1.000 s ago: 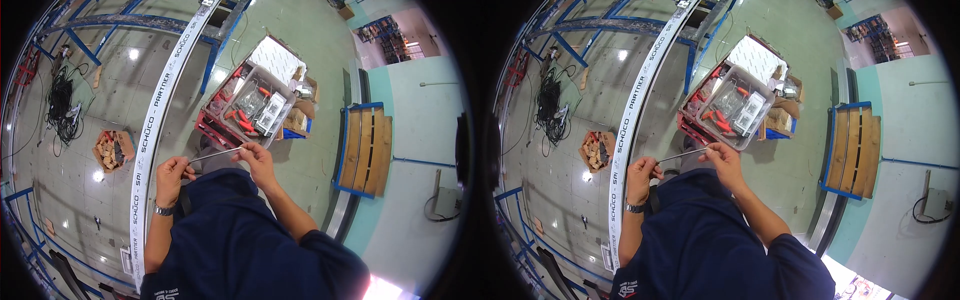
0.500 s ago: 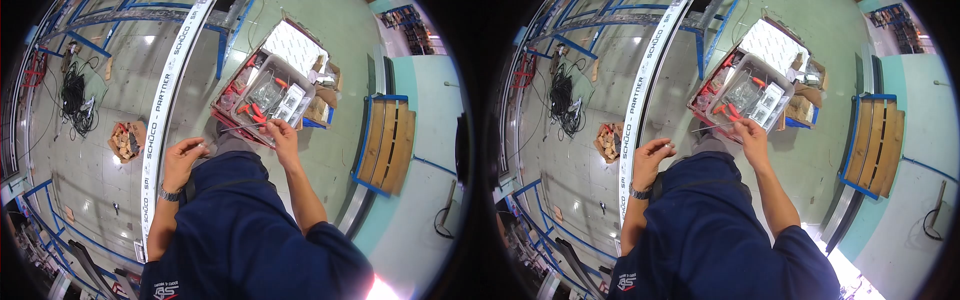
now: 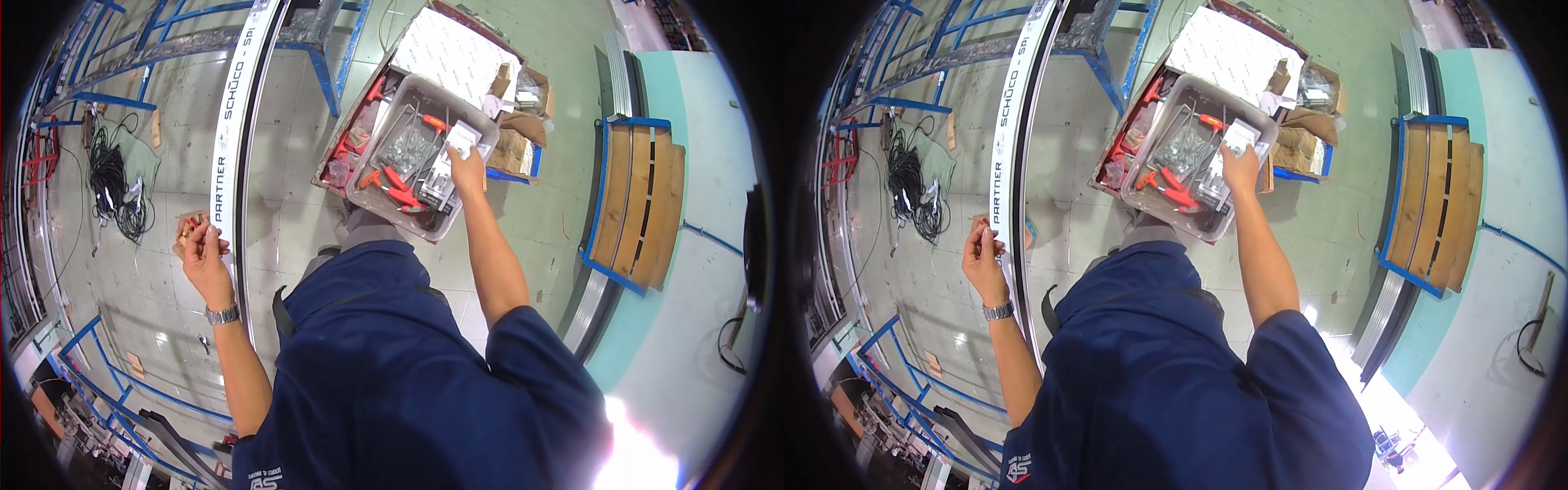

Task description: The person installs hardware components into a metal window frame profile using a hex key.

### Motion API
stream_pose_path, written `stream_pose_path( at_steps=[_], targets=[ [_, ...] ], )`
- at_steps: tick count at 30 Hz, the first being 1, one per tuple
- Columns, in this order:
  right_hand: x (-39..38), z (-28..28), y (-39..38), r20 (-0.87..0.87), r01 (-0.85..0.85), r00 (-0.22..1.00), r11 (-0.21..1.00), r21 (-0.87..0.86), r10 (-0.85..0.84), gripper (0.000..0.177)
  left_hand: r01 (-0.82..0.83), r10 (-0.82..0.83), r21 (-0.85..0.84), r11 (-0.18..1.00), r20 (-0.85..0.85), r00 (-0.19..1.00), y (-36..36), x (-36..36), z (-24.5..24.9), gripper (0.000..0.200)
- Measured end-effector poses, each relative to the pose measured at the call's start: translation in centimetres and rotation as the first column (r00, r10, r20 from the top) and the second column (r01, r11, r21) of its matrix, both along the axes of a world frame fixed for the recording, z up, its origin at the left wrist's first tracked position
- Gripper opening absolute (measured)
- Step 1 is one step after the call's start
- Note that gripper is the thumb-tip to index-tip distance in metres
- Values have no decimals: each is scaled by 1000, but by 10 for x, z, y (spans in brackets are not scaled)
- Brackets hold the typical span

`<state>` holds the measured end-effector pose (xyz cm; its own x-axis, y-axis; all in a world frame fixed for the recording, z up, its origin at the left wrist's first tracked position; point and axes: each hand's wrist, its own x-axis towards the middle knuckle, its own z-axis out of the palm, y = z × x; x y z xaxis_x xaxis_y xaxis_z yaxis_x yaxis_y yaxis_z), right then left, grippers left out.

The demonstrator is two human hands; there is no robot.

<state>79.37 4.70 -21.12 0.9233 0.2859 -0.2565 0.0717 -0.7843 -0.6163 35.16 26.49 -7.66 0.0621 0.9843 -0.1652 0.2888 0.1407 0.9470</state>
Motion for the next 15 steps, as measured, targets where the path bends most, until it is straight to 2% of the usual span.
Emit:
stream_pose_path(
  at_steps=[2,3,8,10,11,14,15],
  targets=[
    [-7,-5,-15,-166,74,984,997,14,-71,76,-44,44,-46,998,7,999,-1,-7,-24,16],
    [-15,9,-8,-206,52,977,999,12,-48,82,-98,96,-47,994,-24,995,-3,-9,-40,16],
    [-29,-55,1,-96,232,966,970,-74,-238,93,-95,95,18,995,-14,995,-5,-4,-37,18],
    [-39,-39,10,-92,253,959,955,-155,-269,95,-100,100,28,995,-20,995,-7,-3,-37,18],
    [-45,-36,14,-37,285,956,950,-127,-292,81,-95,96,37,995,-20,995,-9,-3,-37,18],
    [-50,-43,13,-51,73,996,994,-80,-77,58,-93,95,57,994,-31,995,-10,-3,-38,19],
    [-59,-42,17,33,-21,999,1000,-22,22,50,-102,104,61,993,-43,994,-11,-4,-40,19]
  ],
)
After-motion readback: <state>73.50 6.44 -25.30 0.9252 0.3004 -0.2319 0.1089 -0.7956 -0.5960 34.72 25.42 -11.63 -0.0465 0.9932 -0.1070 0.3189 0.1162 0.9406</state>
